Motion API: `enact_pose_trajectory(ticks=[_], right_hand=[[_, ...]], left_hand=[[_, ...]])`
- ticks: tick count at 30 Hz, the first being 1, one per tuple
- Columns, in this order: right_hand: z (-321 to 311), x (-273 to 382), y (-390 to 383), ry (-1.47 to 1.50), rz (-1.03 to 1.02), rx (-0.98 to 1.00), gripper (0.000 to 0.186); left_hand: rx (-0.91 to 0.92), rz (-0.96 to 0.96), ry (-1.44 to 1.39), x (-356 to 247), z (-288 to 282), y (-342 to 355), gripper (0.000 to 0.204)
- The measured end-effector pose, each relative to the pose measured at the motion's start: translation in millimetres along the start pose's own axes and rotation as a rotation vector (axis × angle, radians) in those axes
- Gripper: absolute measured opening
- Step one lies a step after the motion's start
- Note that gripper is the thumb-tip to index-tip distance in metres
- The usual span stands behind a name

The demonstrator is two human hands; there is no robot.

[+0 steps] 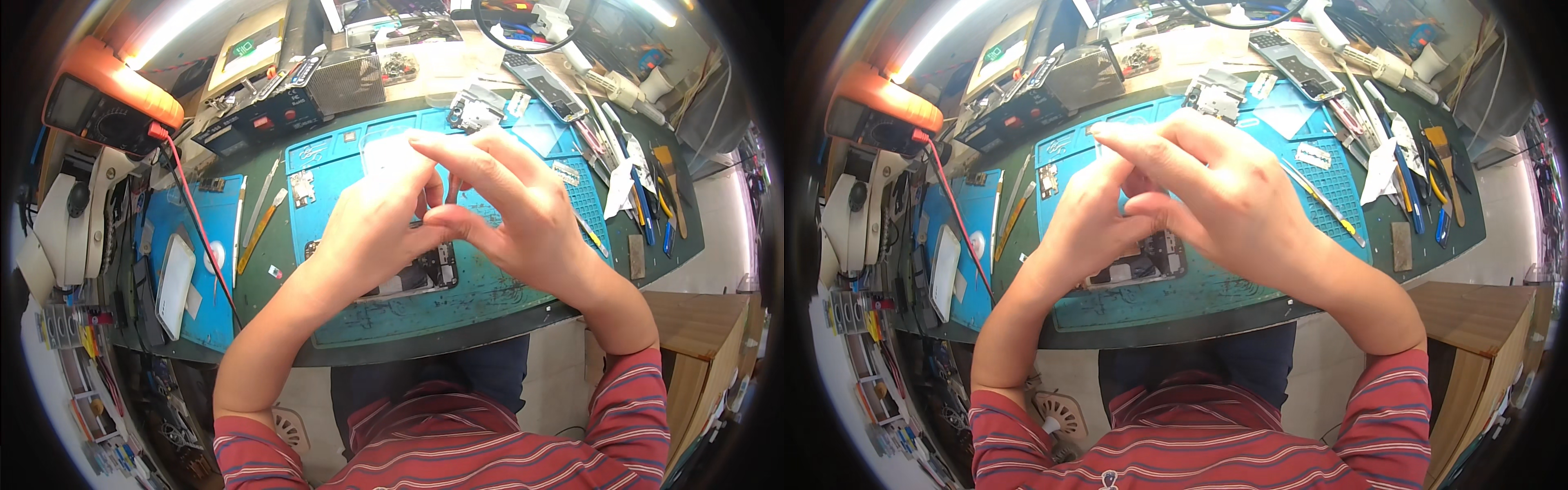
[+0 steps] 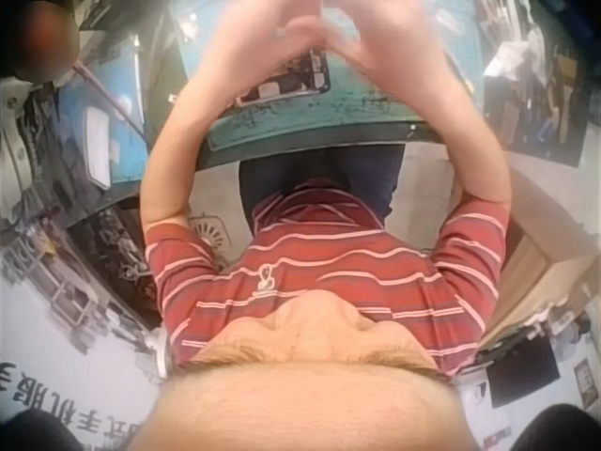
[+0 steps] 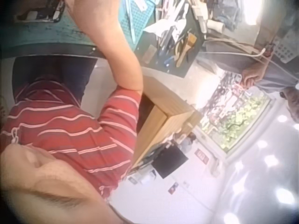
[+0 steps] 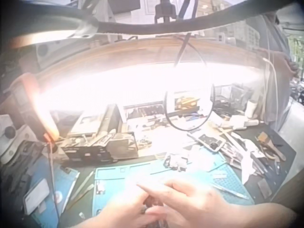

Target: The person disassembles a smartphone, removes the battery, and cleans the internal components using a cotton swab and a metal tool. They then reassemble the device by reconnecting the battery and placing the back cover.

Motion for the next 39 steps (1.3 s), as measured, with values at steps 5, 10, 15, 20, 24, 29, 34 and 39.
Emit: enact_pose_trajectory(ticks=[5, 10, 15, 20, 24, 29, 34, 39], right_hand=[[2, -7, -2, 0.146, 0.054, -0.011, 0.059], [3, -3, -1, -0.017, 0.037, 0.041, 0.063], [-3, -10, -2, 0.201, 0.058, -0.007, 0.059], [-13, -7, -2, 0.228, 0.034, -0.095, 0.053], [-8, -11, -6, 0.258, 0.034, -0.117, 0.053], [11, -10, -5, 0.228, 0.005, -0.054, 0.055], [13, -11, -3, 0.207, 0.024, -0.049, 0.057], [13, -13, -4, 0.227, 0.022, -0.058, 0.056]], left_hand=[[-0.118, 0.147, -0.190, -16, -9, 0, 0.038], [-0.048, 0.031, -0.028, -5, -6, 0, 0.036], [-0.017, 0.089, -0.033, -9, -8, -2, 0.030], [-0.054, 0.094, 0.110, -1, -8, -4, 0.017], [-0.265, 0.227, 0.367, -8, -34, -3, 0.013], [-0.362, 0.240, 0.523, 7, -48, -3, 0.012], [-0.365, 0.194, 0.522, 4, -51, -4, 0.015], [-0.155, -0.003, 0.165, 7, -45, -8, 0.018]])
Point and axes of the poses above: each hand's wrist, its own y-axis towards the middle knuckle, its own z-axis out of the palm, x = y × z, the point moved 10 cm from there along y, towards the middle knuckle, and after that the axes turned 3 degrees about z, right-handed, at the moved point
